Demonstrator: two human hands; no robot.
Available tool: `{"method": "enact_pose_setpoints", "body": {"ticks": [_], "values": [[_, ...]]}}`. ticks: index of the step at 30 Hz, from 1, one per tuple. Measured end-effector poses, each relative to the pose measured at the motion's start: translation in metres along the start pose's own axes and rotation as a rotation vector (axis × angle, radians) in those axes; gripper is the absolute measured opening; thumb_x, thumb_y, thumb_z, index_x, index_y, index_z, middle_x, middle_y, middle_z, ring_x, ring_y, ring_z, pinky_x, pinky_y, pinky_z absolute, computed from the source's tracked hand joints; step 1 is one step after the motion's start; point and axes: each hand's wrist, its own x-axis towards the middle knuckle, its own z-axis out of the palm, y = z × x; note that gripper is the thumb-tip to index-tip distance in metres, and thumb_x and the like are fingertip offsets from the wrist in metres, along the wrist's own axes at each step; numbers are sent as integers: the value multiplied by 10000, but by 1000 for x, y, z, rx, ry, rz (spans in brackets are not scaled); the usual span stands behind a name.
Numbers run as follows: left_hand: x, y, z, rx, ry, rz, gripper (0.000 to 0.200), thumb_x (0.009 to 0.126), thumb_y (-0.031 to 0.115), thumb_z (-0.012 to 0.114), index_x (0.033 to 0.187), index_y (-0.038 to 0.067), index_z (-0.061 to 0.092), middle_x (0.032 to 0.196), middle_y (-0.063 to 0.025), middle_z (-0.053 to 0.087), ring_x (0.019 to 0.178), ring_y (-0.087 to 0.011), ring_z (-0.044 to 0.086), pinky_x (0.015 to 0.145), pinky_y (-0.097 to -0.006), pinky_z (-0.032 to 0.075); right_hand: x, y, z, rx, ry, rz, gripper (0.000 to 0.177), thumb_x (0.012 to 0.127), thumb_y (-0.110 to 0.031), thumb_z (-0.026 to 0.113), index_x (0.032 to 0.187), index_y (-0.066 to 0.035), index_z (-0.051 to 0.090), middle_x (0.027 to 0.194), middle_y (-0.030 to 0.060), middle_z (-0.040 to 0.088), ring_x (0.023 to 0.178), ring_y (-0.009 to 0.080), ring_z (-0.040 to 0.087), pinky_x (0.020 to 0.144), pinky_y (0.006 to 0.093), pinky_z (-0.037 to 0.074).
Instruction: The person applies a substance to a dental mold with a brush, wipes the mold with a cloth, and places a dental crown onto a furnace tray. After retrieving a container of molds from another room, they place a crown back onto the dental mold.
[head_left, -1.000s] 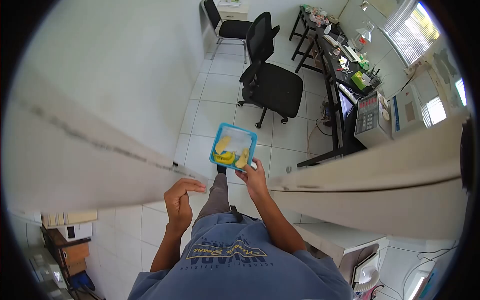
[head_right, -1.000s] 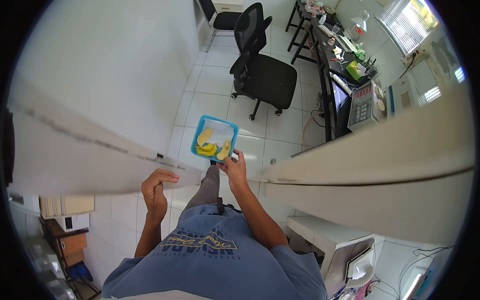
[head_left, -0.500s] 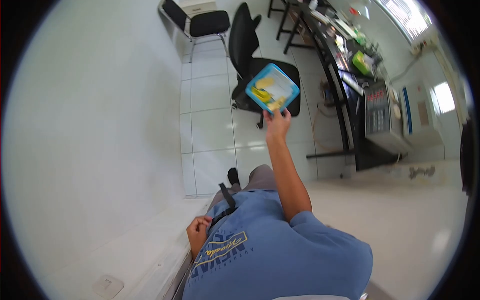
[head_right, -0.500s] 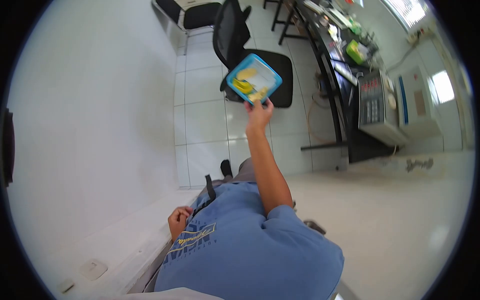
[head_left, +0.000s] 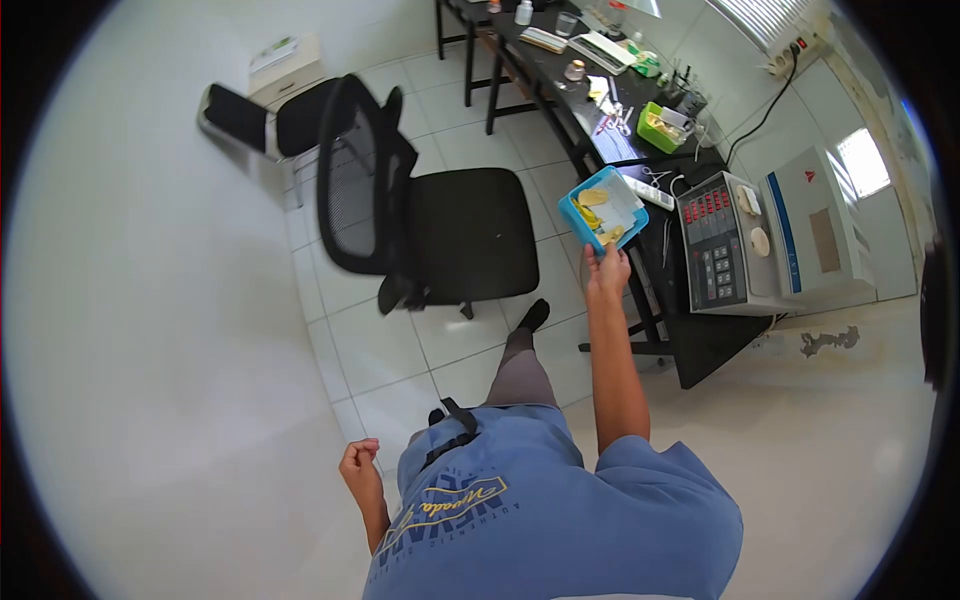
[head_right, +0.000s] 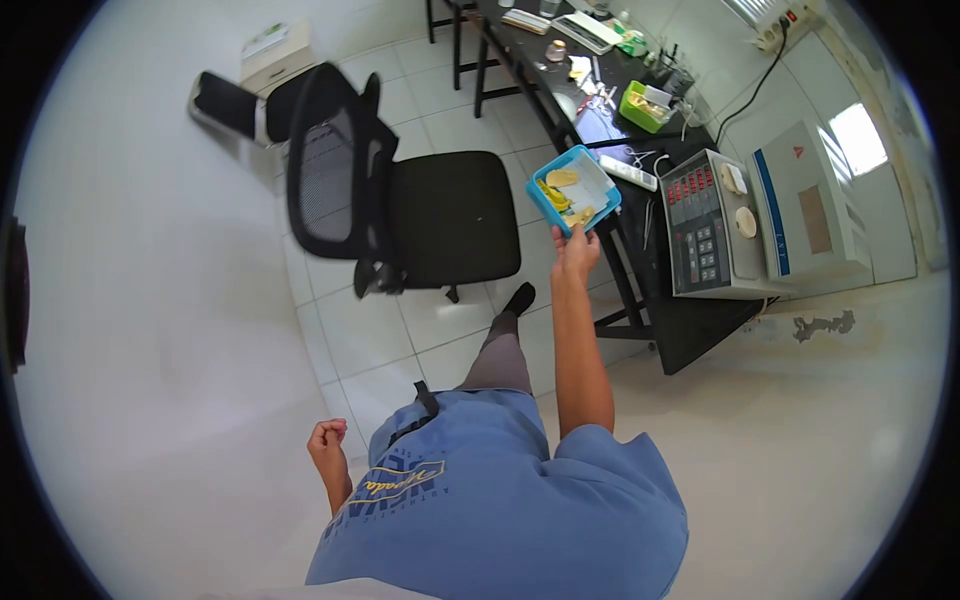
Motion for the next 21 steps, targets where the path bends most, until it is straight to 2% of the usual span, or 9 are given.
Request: {"method": "enact_pose_setpoints", "body": {"ticks": [3, 5, 7, 9, 10, 12, 19, 21], "values": [[39, 12, 86, 138, -117, -36, 213, 880, -16, 424, 815, -19, 627, 825, -94, 652, 795, -150, 615, 766, -266, 494, 78, -26, 6, -17, 0, -9, 342, 899, -64, 525, 1210, 49, 438, 1100, 154, 541, 820, 235, 628, 676, 301, 589], [56, 17, 146, 252, -264, -63, 205, 896, -7, 443, 830, -18, 636, 801, -79, 653, 755, -137, 612, 757, -259, 498, 128, -39, 14, -50, 45, 9, 348, 903, -66, 536, 1217, 54, 446, 1080, 154, 556, 828, 227, 629, 670, 303, 593], [72, 33, 214, 273, -429, -51, 188, 908, 8, 455, 875, -23, 638, 831, -90, 670, 787, -140, 630, 747, -264, 498, 175, -52, 20, -79, 5, 101, 368, 908, -71, 547, 1234, 60, 437, 1076, 158, 564, 837, 228, 630, 669, 306, 597], [90, 44, 274, 348, -628, 52, 172, 907, 19, 471, 912, -24, 637, 848, -98, 678, 812, -152, 645, 754, -277, 503, 217, -62, 29, -106, 15, 119, 385, 908, -68, 555, 1243, 70, 426, 1110, 172, 549, 872, 239, 626, 678, 316, 600], [91, 56, 296, 370, -642, 33, 172, 907, 19, 471, 912, -24, 637, 848, -98, 678, 812, -152, 645, 754, -277, 503, 230, -70, 36, -133, 20, 113, 394, 906, -67, 555, 1248, 71, 417, 1142, 170, 532, 918, 242, 611, 711, 330, 602], [98, 82, 343, 432, -751, 116, 169, 917, 35, 475, 934, -21, 634, 893, -82, 670, 834, -142, 631, 785, -274, 496, 263, -78, 43, -107, 31, 123, 407, 893, -54, 563, 1254, 57, 411, 1185, 173, 509, 988, 260, 593, 758, 355, 603], [134, 124, 431, 519, -816, 203, 167, 909, 38, 489, 939, -25, 641, 858, -80, 673, 826, -137, 635, 763, -276, 499, 332, -85, 46, -13, 151, 214, 442, 855, 4, 553, 1263, 39, 384, 1185, 176, 506, 1011, 301, 583, 765, 407, 604], [146, 142, 459, 498, -830, 273, 147, 893, 30, 511, 938, -21, 641, 874, -121, 684, 811, -192, 666, 749, -297, 509, 347, -84, 45, 9, 165, 207, 430, 856, 16, 555, 1251, 41, 386, 1182, 181, 507, 1018, 300, 578, 780, 434, 598]]}}
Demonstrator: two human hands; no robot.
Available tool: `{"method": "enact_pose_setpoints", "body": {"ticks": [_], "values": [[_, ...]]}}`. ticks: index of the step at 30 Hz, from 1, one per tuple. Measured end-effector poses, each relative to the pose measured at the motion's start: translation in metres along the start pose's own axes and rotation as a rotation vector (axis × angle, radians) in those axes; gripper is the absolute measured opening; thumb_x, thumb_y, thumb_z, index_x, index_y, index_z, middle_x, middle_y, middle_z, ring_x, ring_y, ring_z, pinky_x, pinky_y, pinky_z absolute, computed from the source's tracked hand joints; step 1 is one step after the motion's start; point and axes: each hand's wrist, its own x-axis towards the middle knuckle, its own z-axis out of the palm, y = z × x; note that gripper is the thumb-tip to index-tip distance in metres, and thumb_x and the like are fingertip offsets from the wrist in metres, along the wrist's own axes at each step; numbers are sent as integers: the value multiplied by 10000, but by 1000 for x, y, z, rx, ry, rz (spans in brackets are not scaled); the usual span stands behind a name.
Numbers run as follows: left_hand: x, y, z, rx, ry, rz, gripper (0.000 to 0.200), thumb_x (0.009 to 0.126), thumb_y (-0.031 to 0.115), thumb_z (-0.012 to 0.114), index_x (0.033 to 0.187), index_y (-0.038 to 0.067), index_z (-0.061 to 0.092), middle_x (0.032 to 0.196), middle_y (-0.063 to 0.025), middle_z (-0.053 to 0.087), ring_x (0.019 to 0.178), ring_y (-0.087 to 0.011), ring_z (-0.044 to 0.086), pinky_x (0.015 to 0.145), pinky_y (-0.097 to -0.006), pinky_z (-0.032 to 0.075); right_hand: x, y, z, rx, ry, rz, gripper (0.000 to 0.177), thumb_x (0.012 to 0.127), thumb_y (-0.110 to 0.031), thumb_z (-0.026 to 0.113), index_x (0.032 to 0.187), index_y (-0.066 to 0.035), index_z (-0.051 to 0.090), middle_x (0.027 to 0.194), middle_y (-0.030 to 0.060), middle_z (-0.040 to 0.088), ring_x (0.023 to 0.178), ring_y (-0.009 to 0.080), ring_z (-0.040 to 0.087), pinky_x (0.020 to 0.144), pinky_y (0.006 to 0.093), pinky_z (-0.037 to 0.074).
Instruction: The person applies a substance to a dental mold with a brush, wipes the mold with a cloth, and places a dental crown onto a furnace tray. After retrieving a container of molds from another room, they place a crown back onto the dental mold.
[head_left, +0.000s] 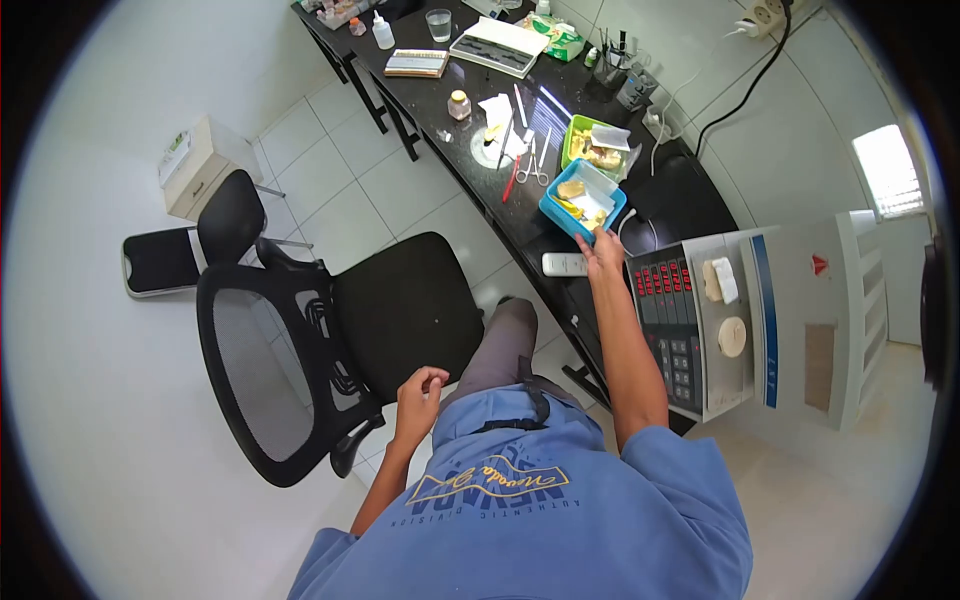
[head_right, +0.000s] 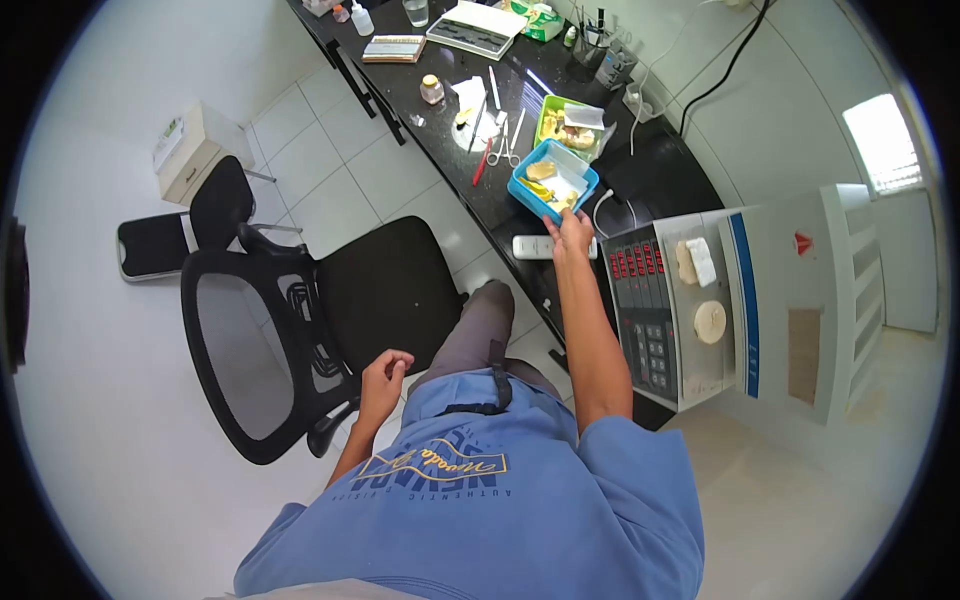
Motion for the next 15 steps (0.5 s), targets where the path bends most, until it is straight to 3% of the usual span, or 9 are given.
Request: {"method": "enact_pose_setpoints", "body": {"ticks": [2, 4, 6, 10, 15], "values": [[34, 17, 3, 29, 5, 18, 140, 888, 32, 522, 930, -17, 646, 873, -122, 680, 802, -193, 666, 737, -296, 508, 14, 1, 2, -29, 3, -59, 391, 849, 21, 559, 1218, 44, 431, 1128, 193, 545, 958, 289, 611, 722, 405, 611], [68, 33, 9, 60, -59, 74, 155, 898, 37, 513, 942, -18, 651, 862, -96, 681, 813, -134, 644, 741, -266, 501, 25, 0, 2, -34, -25, -66, 451, 837, 33, 572, 1259, 38, 414, 1125, 185, 552, 948, 274, 618, 722, 387, 608], [103, 33, 18, 73, -98, 75, 152, 893, 43, 522, 945, -20, 650, 869, -108, 683, 812, -153, 654, 739, -277, 504, 25, -6, 9, -27, -16, -87, 474, 835, 25, 586, 1272, 48, 402, 1122, 182, 553, 949, 264, 618, 720, 375, 607], [185, 32, 39, 125, -264, 77, 155, 887, 58, 531, 956, -11, 651, 873, -116, 682, 798, -194, 659, 735, -297, 508, 37, -12, 22, -28, 37, -133, 423, 849, 34, 562, 1249, 58, 424, 1131, 143, 554, 939, 238, 622, 742, 355, 599], [301, 26, 53, 259, -611, 120, 146, 872, 70, 550, 969, 15, 644, 870, -126, 670, 783, -226, 647, 716, -342, 494, 42, -12, 46, -97, 153, -106, 432, 864, 32, 534, 1284, 37, 433, 1103, 115, 561, 914, 202, 631, 756, 330, 585]]}}
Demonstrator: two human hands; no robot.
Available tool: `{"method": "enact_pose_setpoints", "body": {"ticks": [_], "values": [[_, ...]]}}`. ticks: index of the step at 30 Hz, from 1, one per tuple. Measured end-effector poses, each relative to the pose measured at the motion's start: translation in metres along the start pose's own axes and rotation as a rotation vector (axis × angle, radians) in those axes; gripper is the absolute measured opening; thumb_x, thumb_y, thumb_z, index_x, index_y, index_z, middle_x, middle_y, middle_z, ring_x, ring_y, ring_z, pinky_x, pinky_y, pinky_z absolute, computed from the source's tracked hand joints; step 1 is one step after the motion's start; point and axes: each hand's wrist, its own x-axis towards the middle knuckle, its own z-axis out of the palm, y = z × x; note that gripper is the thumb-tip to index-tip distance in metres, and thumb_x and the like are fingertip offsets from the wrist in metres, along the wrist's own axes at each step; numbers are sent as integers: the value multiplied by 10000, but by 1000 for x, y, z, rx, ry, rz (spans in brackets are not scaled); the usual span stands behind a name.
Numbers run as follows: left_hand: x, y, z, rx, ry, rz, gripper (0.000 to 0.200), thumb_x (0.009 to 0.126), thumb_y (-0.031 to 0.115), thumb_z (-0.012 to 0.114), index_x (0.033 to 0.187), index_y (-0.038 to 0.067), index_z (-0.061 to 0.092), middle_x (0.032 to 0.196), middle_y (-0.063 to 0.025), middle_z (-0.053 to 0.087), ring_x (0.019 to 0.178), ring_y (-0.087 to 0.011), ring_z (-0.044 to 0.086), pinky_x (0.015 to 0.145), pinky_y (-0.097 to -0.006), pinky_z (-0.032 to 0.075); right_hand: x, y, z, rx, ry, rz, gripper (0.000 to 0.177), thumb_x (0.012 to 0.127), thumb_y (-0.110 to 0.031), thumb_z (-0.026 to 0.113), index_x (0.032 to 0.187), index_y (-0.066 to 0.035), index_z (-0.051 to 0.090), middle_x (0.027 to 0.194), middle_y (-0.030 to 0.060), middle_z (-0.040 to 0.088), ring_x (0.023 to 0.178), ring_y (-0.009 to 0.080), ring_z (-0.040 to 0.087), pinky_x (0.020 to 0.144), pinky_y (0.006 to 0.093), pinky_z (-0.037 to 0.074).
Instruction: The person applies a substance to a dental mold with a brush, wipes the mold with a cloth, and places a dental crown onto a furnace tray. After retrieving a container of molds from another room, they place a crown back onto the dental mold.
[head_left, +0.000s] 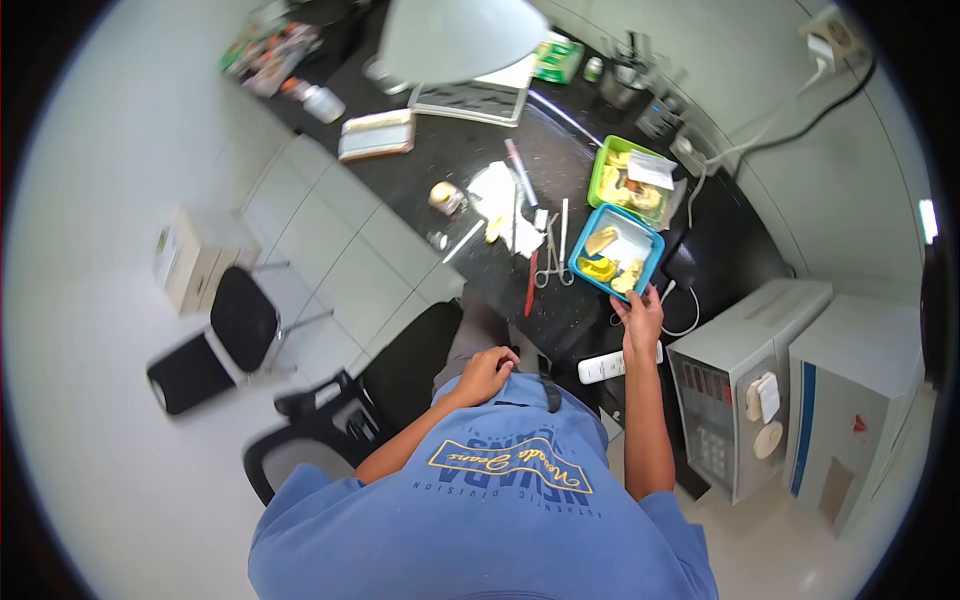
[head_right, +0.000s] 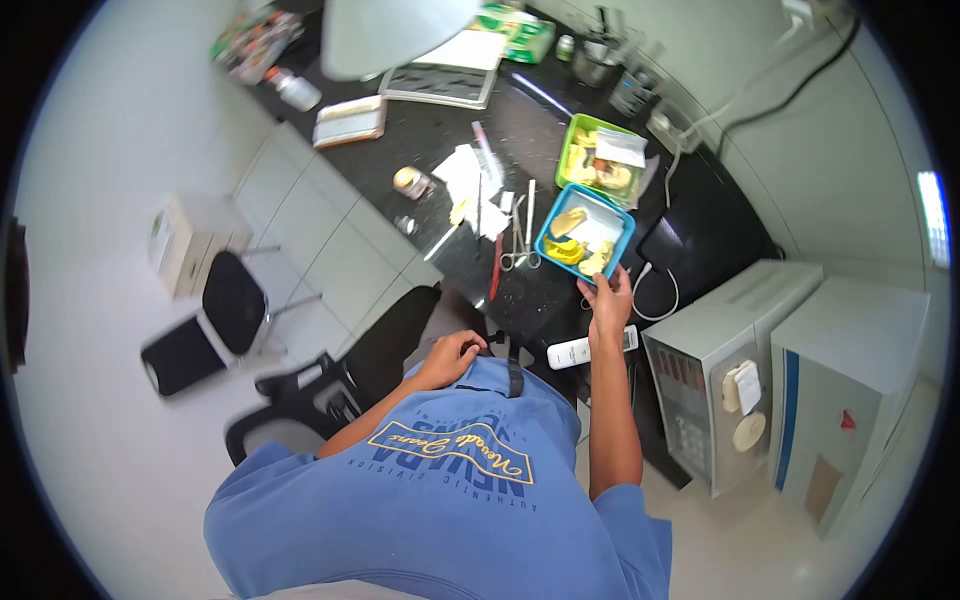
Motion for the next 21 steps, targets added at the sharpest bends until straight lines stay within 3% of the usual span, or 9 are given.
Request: {"method": "enact_pose_setpoints", "body": {"ticks": [3, 7, 9, 10, 11, 13, 15, 17, 21], "values": [[53, -34, -29, 209, -259, 80, 165, 845, 88, 563, 979, 27, 637, 910, -152, 665, 852, -329, 638, 753, -408, 493, 8, 9, 7, -24, 66, -20, 416, 892, -34, 571, 1287, 26, 456, 1090, 100, 566, 907, 183, 628, 728, 315, 584], [92, -73, -40, 438, -556, 144, 194, 851, 150, 563, 995, 49, 644, 957, -165, 663, 913, -360, 628, 798, -448, 492, -27, -13, 21, -111, 331, -151, 416, 911, -151, 616, 1255, 32, 471, 1097, 114, 561, 640, 129, 604, 584, 226, 544], [98, -88, -39, 535, -696, 122, 213, 858, 183, 554, 1004, 60, 647, 971, -168, 663, 929, -370, 624, 813, -461, 490, -57, -13, 13, -274, 376, -296, 338, 910, -175, 630, 1161, 9, 500, 1059, 92, 581, 610, 96, 588, 507, 194, 484], [106, -93, -38, 670, -727, 137, 241, 853, 200, 542, 1023, 65, 646, 1004, -186, 656, 942, -376, 623, 808, -468, 497, -75, -14, 13, -225, 375, -271, 229, 874, -126, 674, 1013, -8, 534, 966, 63, 608, 610, 73, 574, 486, 192, 447], [113, -100, -33, 804, -749, 154, 269, 847, 217, 529, 1042, 71, 644, 1038, -203, 649, 955, -382, 623, 802, -475, 504, -92, -11, 10, -223, 384, -268, 229, 874, -126, 674, 1013, -8, 534, 966, 63, 608, 610, 73, 574, 486, 192, 447], [132, -158, -5, 826, -620, 179, 325, 867, 251, 493, 1117, 80, 612, 1137, -210, 615, 1005, -373, 613, 865, -474, 488, -103, -1, 4, -516, 185, -537, 160, 833, -59, 703, 894, -10, 563, 864, 43, 617, 599, 68, 565, 479, 200, 437], [141, -205, 16, 733, -406, 559, 403, 859, 300, 556, 1190, 70, 566, 1205, -214, 578, 1100, -352, 571, 951, -467, 443, -104, -16, 3, -605, 128, -582, 142, 813, -32, 709, 872, -6, 583, 851, 50, 620, 597, 73, 566, 480, 204, 435], [164, -220, 36, 730, -322, 691, 406, 859, 302, 559, 1192, 69, 565, 1207, -214, 577, 1104, -351, 568, 954, -466, 440, -89, -39, 3, -705, 57, -648, 126, 792, -5, 715, 849, -1, 603, 838, 57, 622, 594, 78, 568, 482, 207, 433], [199, -256, 43, 1012, -491, 460, 414, 858, 306, 566, 1195, 67, 563, 1209, -215, 575, 1113, -348, 562, 960, -466, 435, -33, -61, 11, -1025, -45, -976, 192, 757, 42, 682, 940, -13, 662, 849, 90, 628, 665, 218, 625, 557, 301, 497]]}}
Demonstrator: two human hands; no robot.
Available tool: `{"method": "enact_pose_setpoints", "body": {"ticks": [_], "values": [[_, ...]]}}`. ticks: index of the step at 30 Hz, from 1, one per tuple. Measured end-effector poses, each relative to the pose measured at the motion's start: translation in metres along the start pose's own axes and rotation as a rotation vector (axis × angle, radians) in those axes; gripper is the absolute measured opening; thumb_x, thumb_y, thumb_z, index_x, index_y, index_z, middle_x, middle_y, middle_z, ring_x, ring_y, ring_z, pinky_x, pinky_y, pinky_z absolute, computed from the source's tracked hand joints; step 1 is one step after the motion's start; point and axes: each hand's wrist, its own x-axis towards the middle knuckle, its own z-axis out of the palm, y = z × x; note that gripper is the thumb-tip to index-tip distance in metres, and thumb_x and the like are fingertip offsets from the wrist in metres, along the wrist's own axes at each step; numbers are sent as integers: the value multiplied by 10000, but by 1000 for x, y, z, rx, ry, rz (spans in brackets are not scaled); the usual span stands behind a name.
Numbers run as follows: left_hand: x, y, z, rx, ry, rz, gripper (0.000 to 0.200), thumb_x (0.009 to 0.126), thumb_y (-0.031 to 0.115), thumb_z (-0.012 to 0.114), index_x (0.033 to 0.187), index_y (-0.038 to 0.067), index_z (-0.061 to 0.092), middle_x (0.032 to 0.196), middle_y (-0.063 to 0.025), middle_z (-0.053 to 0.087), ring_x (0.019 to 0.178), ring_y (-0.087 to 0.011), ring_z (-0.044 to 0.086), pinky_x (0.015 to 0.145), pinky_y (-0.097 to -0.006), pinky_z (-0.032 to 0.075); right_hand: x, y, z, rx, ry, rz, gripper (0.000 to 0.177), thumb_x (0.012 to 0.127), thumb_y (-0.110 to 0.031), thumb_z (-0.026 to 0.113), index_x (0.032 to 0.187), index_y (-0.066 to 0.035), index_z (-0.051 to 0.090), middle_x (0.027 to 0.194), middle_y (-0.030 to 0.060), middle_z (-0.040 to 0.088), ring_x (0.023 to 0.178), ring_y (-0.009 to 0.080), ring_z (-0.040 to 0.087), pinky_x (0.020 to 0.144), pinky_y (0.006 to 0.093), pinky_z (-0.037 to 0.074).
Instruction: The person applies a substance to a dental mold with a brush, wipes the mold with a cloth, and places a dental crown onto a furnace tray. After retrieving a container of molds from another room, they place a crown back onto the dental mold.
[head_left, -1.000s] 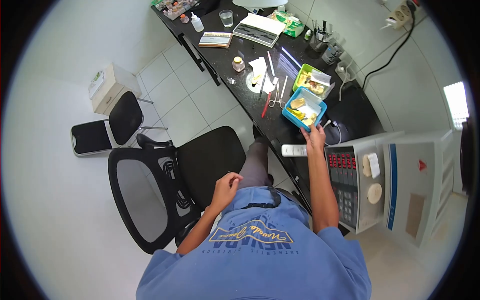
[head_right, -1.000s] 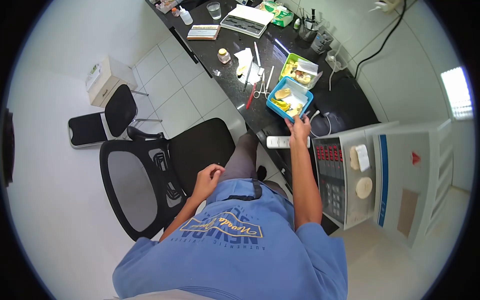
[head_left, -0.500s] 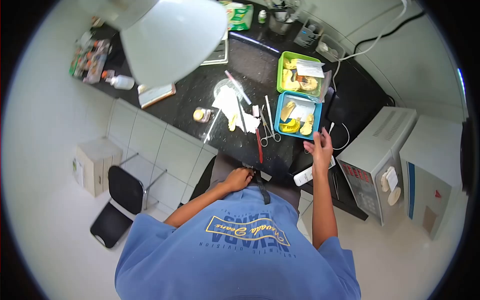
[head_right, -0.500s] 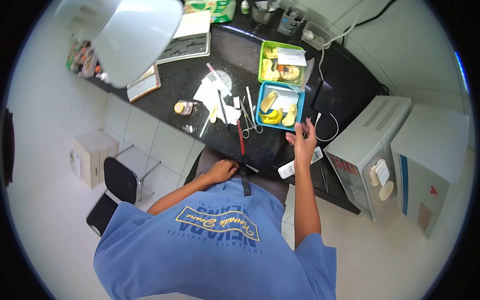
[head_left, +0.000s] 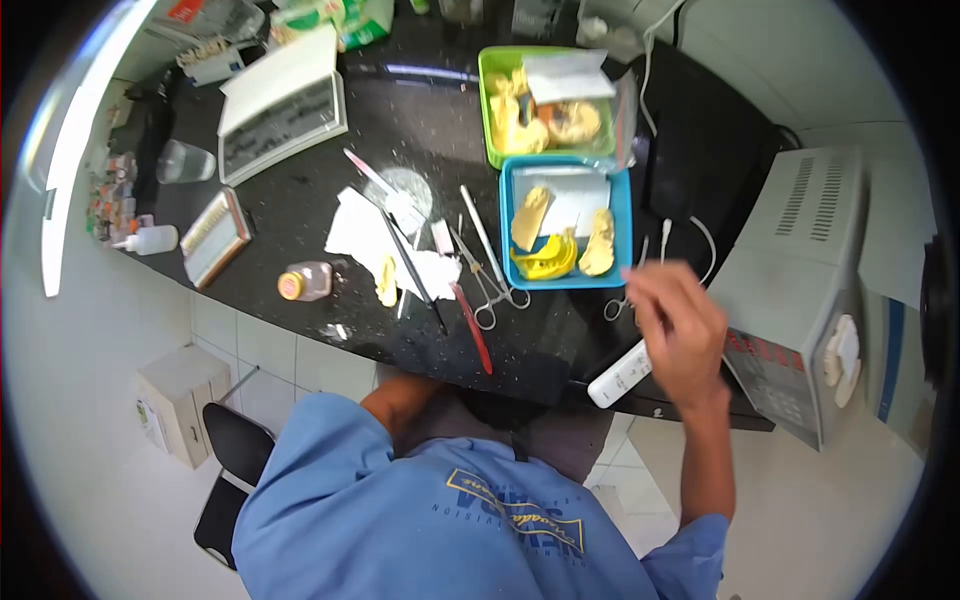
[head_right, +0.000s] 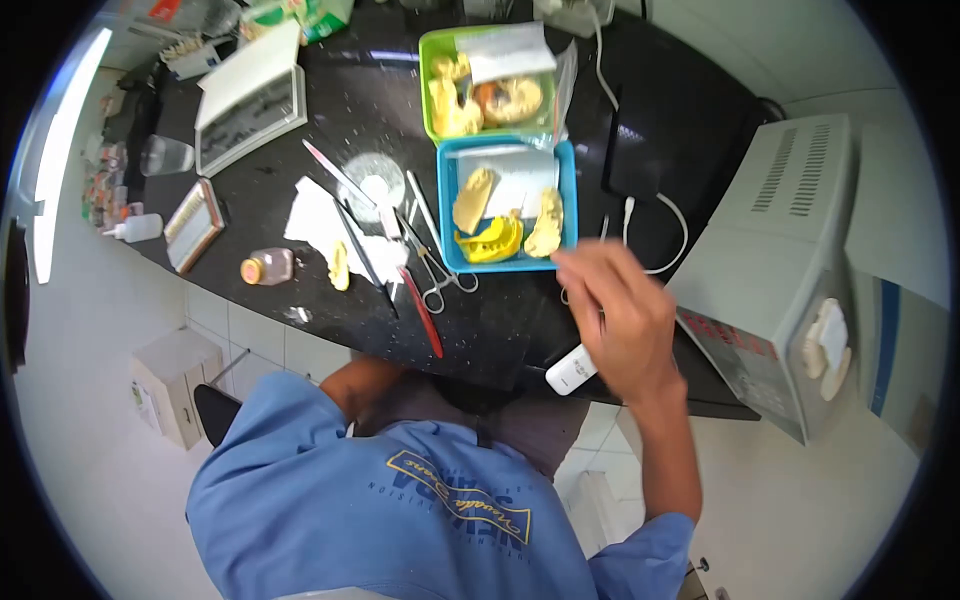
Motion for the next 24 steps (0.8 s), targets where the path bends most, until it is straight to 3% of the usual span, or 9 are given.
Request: {"method": "enact_pose_setpoints", "body": {"ticks": [2, 4, 6, 13, 17, 20, 22, 23, 24], "values": [[3, -24, 7, 45, -116, -39, 418, 857, 309, 569, 1197, 66, 562, 1211, -215, 574, 1117, -347, 559, 964, -466, 432, 26, 6, 13, -149, -138, -128, 214, 753, 54, 639, 950, -25, 667, 857, 91, 630, 726, 261, 640, 610, 356, 515], [8, -45, 11, 81, -184, -32, 421, 857, 311, 573, 1198, 64, 561, 1212, -215, 573, 1122, -345, 556, 967, -465, 429, 42, 18, 29, -222, -186, -185, 195, 736, 27, 622, 916, -34, 661, 845, 79, 620, 765, 250, 644, 618, 362, 519], [11, -58, 13, 97, -232, -23, 425, 856, 313, 576, 1200, 63, 560, 1213, -215, 572, 1126, -344, 553, 970, -465, 427, 55, 21, 40, -396, -400, -292, 126, 731, -10, 623, 851, -37, 649, 829, 68, 603, 779, 240, 643, 617, 357, 520], [19, -83, -19, 81, -329, 80, 439, 854, 321, 588, 1206, 59, 557, 1218, -216, 569, 1142, -339, 543, 981, -464, 417, 71, 25, 52, -559, -576, -387, 128, 726, -26, 624, 854, -37, 634, 844, 77, 607, 801, 248, 647, 643, 366, 529], [14, -106, -48, 68, -413, 161, 447, 853, 325, 594, 1209, 57, 555, 1221, -216, 567, 1150, -337, 537, 987, -464, 412, 70, 18, 51, -602, -546, -326, 98, 742, -41, 631, 838, -25, 616, 833, 90, 601, 790, 262, 646, 636, 382, 520], [3, -140, -66, 58, -520, 224, 454, 852, 329, 599, 1211, 55, 553, 1223, -216, 566, 1157, -335, 532, 991, -463, 408, 67, 11, 44, -517, -376, -312, 85, 764, -36, 633, 827, -9, 583, 790, 103, 602, 720, 265, 637, 621, 366, 513], [-5, -167, -78, 70, -604, 257, 458, 852, 331, 603, 1213, 54, 552, 1224, -216, 565, 1161, -334, 529, 994, -463, 405, 61, 1, 40, -270, -247, -84, 82, 779, -26, 626, 815, -3, 556, 730, 111, 593, 657, 238, 621, 609, 320, 506], [-8, -179, -80, 66, -638, 269, 460, 852, 332, 604, 1214, 54, 552, 1225, -216, 564, 1164, -333, 528, 996, -463, 403, 56, -6, 39, -267, -192, -28, 59, 797, -16, 624, 824, 6, 577, 702, 97, 600, 628, 175, 609, 606, 269, 494], [-14, -192, -82, 71, -660, 286, 462, 851, 333, 606, 1215, 53, 551, 1225, -216, 564, 1166, -332, 526, 997, -463, 402, 51, -10, 41, -290, -166, -25, 59, 797, -16, 624, 824, 6, 577, 702, 97, 600, 628, 175, 609, 606, 269, 494]]}}
